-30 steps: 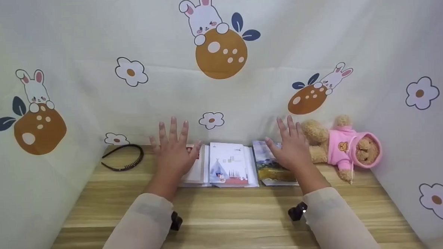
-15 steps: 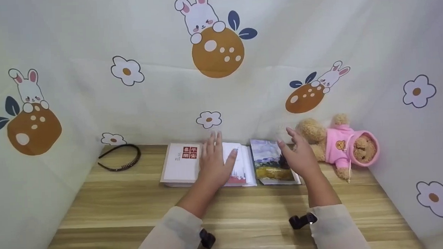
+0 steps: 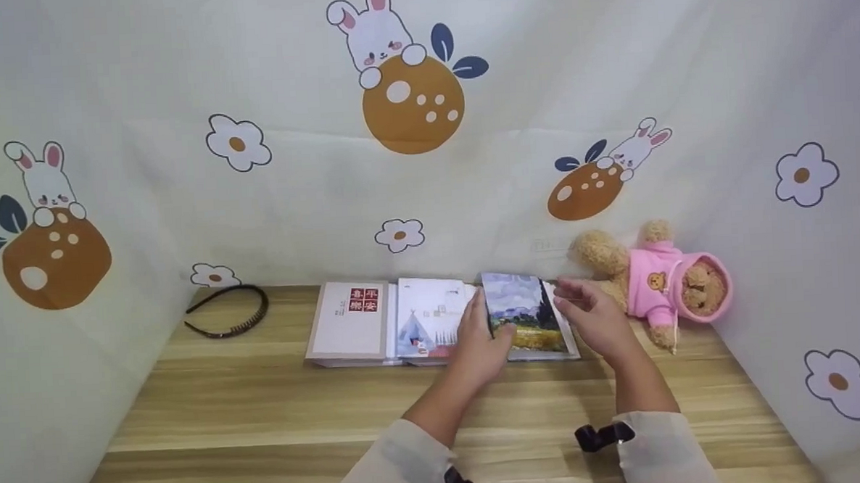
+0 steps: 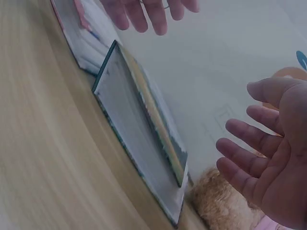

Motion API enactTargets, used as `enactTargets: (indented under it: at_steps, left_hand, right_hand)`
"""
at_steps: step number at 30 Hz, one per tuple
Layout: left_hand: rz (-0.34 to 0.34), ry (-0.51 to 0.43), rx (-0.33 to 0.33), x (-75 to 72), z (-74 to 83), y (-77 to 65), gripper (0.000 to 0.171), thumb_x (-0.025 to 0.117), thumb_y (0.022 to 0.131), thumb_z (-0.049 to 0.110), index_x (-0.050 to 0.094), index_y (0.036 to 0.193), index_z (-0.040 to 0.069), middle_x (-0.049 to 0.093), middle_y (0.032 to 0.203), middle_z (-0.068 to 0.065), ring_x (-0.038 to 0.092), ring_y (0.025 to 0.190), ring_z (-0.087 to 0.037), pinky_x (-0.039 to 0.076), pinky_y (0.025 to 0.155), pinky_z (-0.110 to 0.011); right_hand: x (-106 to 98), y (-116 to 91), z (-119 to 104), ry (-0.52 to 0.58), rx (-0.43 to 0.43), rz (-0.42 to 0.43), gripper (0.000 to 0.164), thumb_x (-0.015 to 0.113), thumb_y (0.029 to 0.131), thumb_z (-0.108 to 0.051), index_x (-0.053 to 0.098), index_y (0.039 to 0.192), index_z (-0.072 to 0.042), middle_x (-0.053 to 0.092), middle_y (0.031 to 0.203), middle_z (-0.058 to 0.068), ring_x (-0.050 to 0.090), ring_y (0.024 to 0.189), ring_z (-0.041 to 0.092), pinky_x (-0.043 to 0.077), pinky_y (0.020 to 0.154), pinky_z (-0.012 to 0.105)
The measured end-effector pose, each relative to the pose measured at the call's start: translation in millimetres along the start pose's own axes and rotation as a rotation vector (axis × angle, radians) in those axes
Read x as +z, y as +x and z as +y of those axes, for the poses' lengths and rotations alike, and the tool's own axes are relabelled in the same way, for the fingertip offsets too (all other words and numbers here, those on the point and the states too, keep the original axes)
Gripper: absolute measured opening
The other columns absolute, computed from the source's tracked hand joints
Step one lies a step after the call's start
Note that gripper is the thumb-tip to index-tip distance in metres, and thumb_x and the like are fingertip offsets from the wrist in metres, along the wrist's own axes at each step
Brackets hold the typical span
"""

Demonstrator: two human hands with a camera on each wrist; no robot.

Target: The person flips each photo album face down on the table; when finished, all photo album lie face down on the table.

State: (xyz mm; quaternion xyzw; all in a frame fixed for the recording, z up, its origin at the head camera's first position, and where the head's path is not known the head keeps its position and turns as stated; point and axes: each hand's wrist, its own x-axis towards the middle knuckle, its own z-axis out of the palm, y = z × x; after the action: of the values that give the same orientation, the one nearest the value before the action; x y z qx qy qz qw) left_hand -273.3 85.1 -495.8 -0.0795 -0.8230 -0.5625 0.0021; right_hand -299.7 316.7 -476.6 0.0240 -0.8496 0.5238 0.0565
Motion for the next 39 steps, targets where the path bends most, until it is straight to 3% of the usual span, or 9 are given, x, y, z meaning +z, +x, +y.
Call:
enactTargets:
  at_steps: [5, 10, 14, 20, 22, 28, 31, 36, 39]
  left_hand:
    - [-0.044, -0.056, -0.061, 14.3, -5.7, 0.1, 0.088, 0.064, 0.100, 0.015, 0.013, 0.172, 0.007, 0.018, 0.179, -0.021, 0.026, 0.163, -0.044, 0.022, 0.135, -0.060]
    - [-0.042, -0.042, -0.068, 20.7, -14.6, -1.9, 0.080, 0.061, 0.101, 0.007, 0.020, 0.169, -0.002, 0.028, 0.174, -0.027, 0.031, 0.161, -0.046, 0.024, 0.135, -0.058]
    - [-0.058, -0.052, -0.079, 22.0, -19.8, -2.3, 0.074, 0.057, 0.101, 0.002, 0.025, 0.167, -0.003, 0.034, 0.171, -0.027, 0.037, 0.158, -0.046, 0.031, 0.133, -0.056]
    - [-0.068, -0.101, -0.078, 19.6, -22.5, -3.8, 0.073, 0.058, 0.100, 0.000, 0.029, 0.167, -0.002, 0.037, 0.170, -0.027, 0.041, 0.156, -0.045, 0.039, 0.129, -0.055]
    - [-0.064, -0.129, -0.061, 17.3, -20.7, -3.9, 0.072, 0.060, 0.102, 0.005, 0.031, 0.167, -0.001, 0.039, 0.169, -0.027, 0.042, 0.156, -0.044, 0.036, 0.130, -0.055]
    - [-0.059, -0.273, 0.013, 10.2, -11.2, -4.2, 0.067, 0.062, 0.107, 0.025, 0.036, 0.167, 0.010, 0.038, 0.173, -0.016, 0.041, 0.159, -0.036, 0.033, 0.133, -0.049]
    - [-0.061, -0.318, 0.057, 8.8, -7.0, -4.8, 0.062, 0.060, 0.109, 0.032, 0.041, 0.165, 0.014, 0.034, 0.176, -0.010, 0.038, 0.161, -0.034, 0.035, 0.132, -0.047]
    - [-0.071, -0.372, 0.129, 8.9, -0.3, -5.9, 0.055, 0.058, 0.110, 0.027, 0.047, 0.162, 0.013, 0.035, 0.175, -0.005, 0.039, 0.160, -0.032, 0.038, 0.130, -0.042]
    - [-0.080, -0.426, 0.160, 9.0, 3.1, -6.4, 0.054, 0.059, 0.109, 0.017, 0.048, 0.161, 0.009, 0.035, 0.174, -0.005, 0.044, 0.157, -0.033, 0.042, 0.127, -0.038]
  right_hand:
    - [0.3, -0.2, 12.7, -0.001, 0.044, -0.049, 0.051, 0.070, 0.103, -0.014, 0.057, 0.150, 0.002, 0.063, 0.149, 0.027, 0.061, 0.140, 0.040, 0.054, 0.114, 0.031]
    - [2.4, 0.4, 23.3, -0.058, 0.082, -0.160, 0.056, 0.073, 0.098, -0.010, 0.056, 0.151, 0.000, 0.059, 0.154, 0.025, 0.055, 0.146, 0.045, 0.045, 0.124, 0.055]
    - [4.9, 1.0, 28.2, -0.051, 0.088, -0.192, 0.062, 0.073, 0.096, -0.006, 0.052, 0.154, 0.002, 0.055, 0.158, 0.026, 0.050, 0.150, 0.046, 0.039, 0.128, 0.057]
    - [5.1, -1.0, 27.0, -0.018, 0.090, -0.236, 0.068, 0.072, 0.097, -0.004, 0.043, 0.159, 0.006, 0.050, 0.162, 0.027, 0.048, 0.152, 0.046, 0.051, 0.119, 0.047]
    - [4.6, -0.8, 24.6, -0.015, 0.101, -0.240, 0.070, 0.071, 0.099, -0.008, 0.041, 0.161, 0.004, 0.049, 0.163, 0.025, 0.050, 0.150, 0.044, 0.055, 0.115, 0.045]
    - [9.9, -0.9, 11.6, 0.105, 0.160, -0.234, 0.068, 0.069, 0.104, -0.022, 0.041, 0.164, -0.005, 0.049, 0.166, 0.020, 0.051, 0.151, 0.036, 0.045, 0.125, 0.044]
    - [13.5, -1.9, 1.2, 0.142, 0.173, -0.233, 0.066, 0.066, 0.107, -0.032, 0.043, 0.164, -0.008, 0.051, 0.164, 0.021, 0.056, 0.144, 0.032, 0.050, 0.120, 0.042]
    - [15.7, -7.9, -18.9, 0.129, 0.136, -0.229, 0.063, 0.056, 0.111, -0.040, 0.041, 0.165, -0.011, 0.049, 0.164, 0.024, 0.052, 0.149, 0.039, 0.044, 0.124, 0.057]
    - [18.4, -11.7, -29.4, 0.190, 0.125, -0.244, 0.064, 0.055, 0.111, -0.041, 0.037, 0.168, -0.016, 0.046, 0.165, 0.025, 0.049, 0.152, 0.044, 0.042, 0.125, 0.063]
